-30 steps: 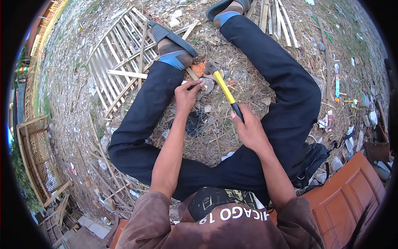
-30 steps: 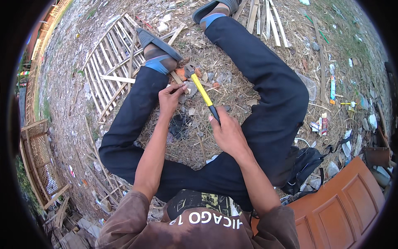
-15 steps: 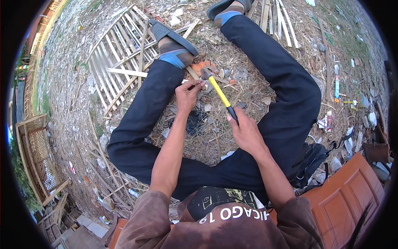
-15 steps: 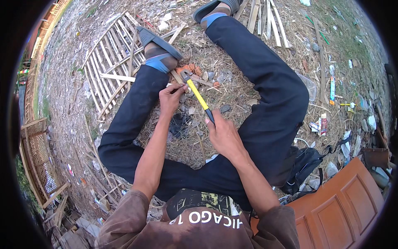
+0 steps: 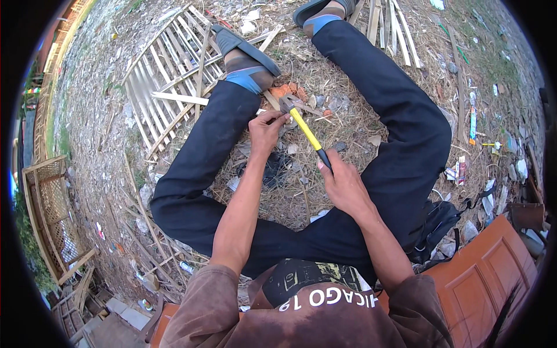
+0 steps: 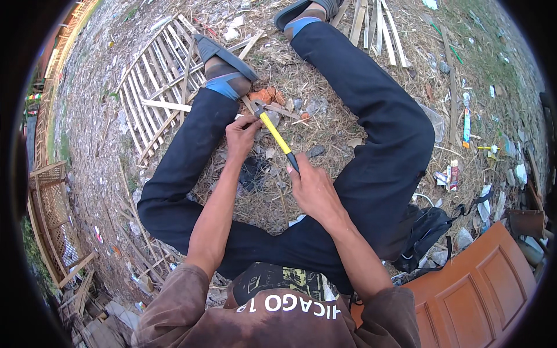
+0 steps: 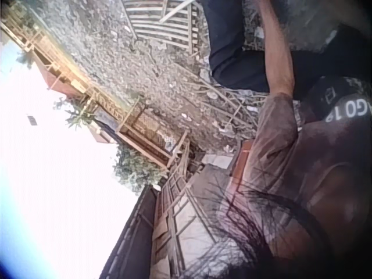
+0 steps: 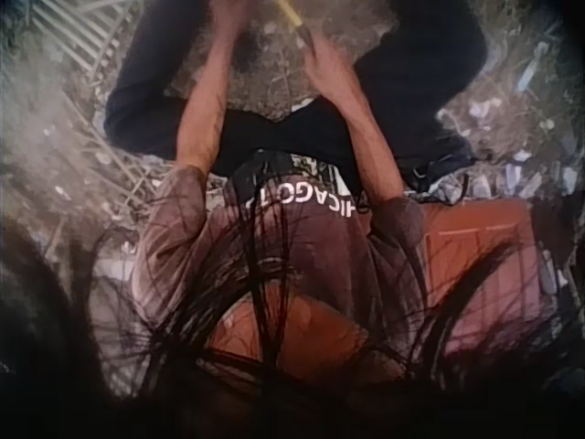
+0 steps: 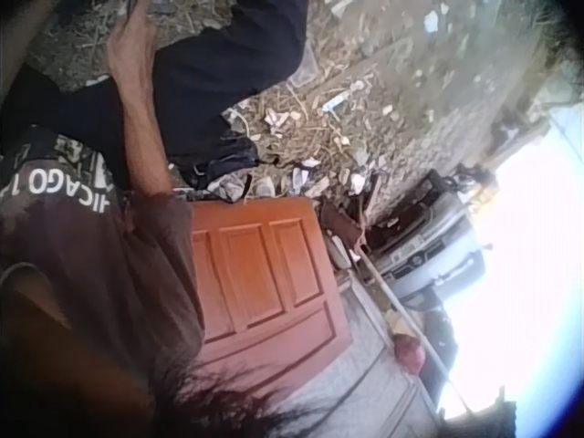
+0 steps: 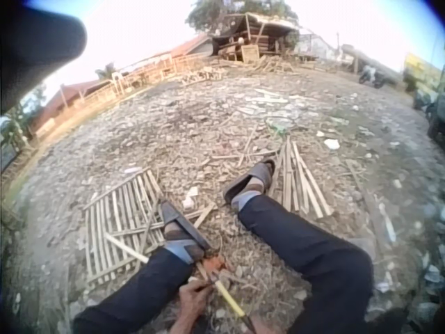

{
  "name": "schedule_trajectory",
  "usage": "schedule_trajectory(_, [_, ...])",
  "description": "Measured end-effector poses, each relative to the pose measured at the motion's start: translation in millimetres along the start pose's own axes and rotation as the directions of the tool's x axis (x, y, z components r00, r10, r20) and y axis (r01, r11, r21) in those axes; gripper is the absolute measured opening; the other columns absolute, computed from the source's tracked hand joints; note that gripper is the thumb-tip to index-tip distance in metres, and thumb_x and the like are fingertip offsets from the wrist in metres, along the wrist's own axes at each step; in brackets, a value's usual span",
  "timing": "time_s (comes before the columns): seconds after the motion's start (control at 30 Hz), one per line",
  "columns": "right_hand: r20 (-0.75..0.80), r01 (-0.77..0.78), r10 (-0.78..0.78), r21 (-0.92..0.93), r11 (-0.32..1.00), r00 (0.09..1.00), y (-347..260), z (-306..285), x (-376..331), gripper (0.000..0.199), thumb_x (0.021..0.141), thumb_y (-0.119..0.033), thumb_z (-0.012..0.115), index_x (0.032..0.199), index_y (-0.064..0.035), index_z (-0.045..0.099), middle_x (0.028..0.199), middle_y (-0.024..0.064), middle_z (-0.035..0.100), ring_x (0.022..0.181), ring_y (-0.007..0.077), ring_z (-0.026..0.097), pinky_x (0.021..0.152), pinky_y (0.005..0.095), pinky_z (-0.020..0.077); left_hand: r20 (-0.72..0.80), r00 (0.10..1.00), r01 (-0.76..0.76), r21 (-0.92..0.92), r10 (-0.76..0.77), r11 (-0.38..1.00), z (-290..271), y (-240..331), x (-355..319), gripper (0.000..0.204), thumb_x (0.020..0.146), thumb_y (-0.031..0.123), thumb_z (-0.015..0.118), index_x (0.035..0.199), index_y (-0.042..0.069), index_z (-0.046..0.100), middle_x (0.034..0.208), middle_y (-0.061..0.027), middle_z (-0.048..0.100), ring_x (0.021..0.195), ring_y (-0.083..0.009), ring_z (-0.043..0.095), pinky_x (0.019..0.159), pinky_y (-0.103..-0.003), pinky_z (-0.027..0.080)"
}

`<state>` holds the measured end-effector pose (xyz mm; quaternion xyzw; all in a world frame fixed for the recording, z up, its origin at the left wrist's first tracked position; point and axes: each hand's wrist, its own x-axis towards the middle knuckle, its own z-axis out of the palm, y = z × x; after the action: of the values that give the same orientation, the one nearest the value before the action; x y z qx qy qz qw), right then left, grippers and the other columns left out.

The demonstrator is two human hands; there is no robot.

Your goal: The person assembles a geometric bamboo frame by aligning thin wooden slats and securing them together using a hammer and small nails.

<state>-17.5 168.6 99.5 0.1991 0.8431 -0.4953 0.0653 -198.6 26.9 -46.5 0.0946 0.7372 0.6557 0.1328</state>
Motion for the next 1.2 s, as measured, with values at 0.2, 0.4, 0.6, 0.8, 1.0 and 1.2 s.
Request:
schedule_trajectory(0.2, [-0.006,0.002,-0.002,0.001,1.000,1.000,-5,3,-2,0.018,0.098,-0.014,0.055,0.106,0.0005,0.047,0.062,0.0259,0.058,0.063,0.0484,0.060,0.058,0.0551,0.0431,-0.005,0.999,-0.053,-0.011,0.053,0.999,0,-9,0,0.014,0.080,0.001,0.079,0.090,-0.006,0.074,0.080,-0.0066,0.071,0.072,-0.0086,0.060,0.066,-0.025,0.047])
schedule_trajectory(0.4, [0.004,-0.018,0.018,-0.008,1.000,1.000,-1,7,-2,0.019,0.099,-0.015,0.054,0.107,0.0008,0.048,0.062,0.0262,0.058,0.063,0.0488,0.060,0.059,0.0558,0.0431,-0.001,0.993,-0.115,0.088,0.115,0.989,-1,-7,-1,0.013,0.079,-0.003,0.077,0.091,-0.006,0.074,0.081,-0.0073,0.071,0.072,-0.0105,0.061,0.068,-0.026,0.049])
schedule_trajectory(0.6, [0.017,-0.019,0.019,-0.020,1.000,1.000,0,9,-1,0.019,0.099,-0.014,0.054,0.108,0.0013,0.048,0.063,0.0266,0.058,0.063,0.0486,0.060,0.059,0.0559,0.0431,0.003,0.987,-0.158,0.069,0.158,0.985,-2,-15,2,0.012,0.079,-0.002,0.077,0.090,-0.006,0.074,0.081,-0.0069,0.071,0.073,-0.0104,0.062,0.068,-0.026,0.049])
schedule_trajectory(0.8, [-0.001,-0.014,0.015,0.040,0.999,1.000,-4,4,1,0.018,0.098,-0.014,0.054,0.105,0.0012,0.047,0.064,0.0274,0.058,0.064,0.0492,0.060,0.059,0.0564,0.0426,-0.007,0.997,-0.079,-0.031,0.079,0.996,3,-3,-1,0.010,0.080,-0.002,0.078,0.089,-0.006,0.073,0.080,-0.0044,0.070,0.073,-0.0076,0.058,0.065,-0.024,0.046])
schedule_trajectory(1.0, [0.005,-0.016,0.016,0.009,1.000,1.000,-5,2,2,0.018,0.098,-0.013,0.054,0.105,0.0015,0.047,0.064,0.0268,0.058,0.064,0.0487,0.061,0.059,0.0562,0.0425,0.036,0.998,-0.057,-0.008,0.057,0.998,0,0,2,0.011,0.081,-0.001,0.078,0.091,-0.005,0.075,0.079,-0.0014,0.068,0.069,-0.0046,0.054,0.059,-0.022,0.041])
schedule_trajectory(1.2, [-0.027,0.006,-0.005,0.037,0.999,1.000,-15,-3,1,0.019,0.099,-0.014,0.054,0.107,0.0014,0.047,0.063,0.0271,0.058,0.064,0.0490,0.061,0.059,0.0567,0.0425,0.051,0.997,-0.057,-0.064,0.061,0.996,2,14,1,0.012,0.082,-0.002,0.078,0.093,-0.005,0.075,0.080,-0.0029,0.068,0.071,-0.0055,0.056,0.061,-0.021,0.043])
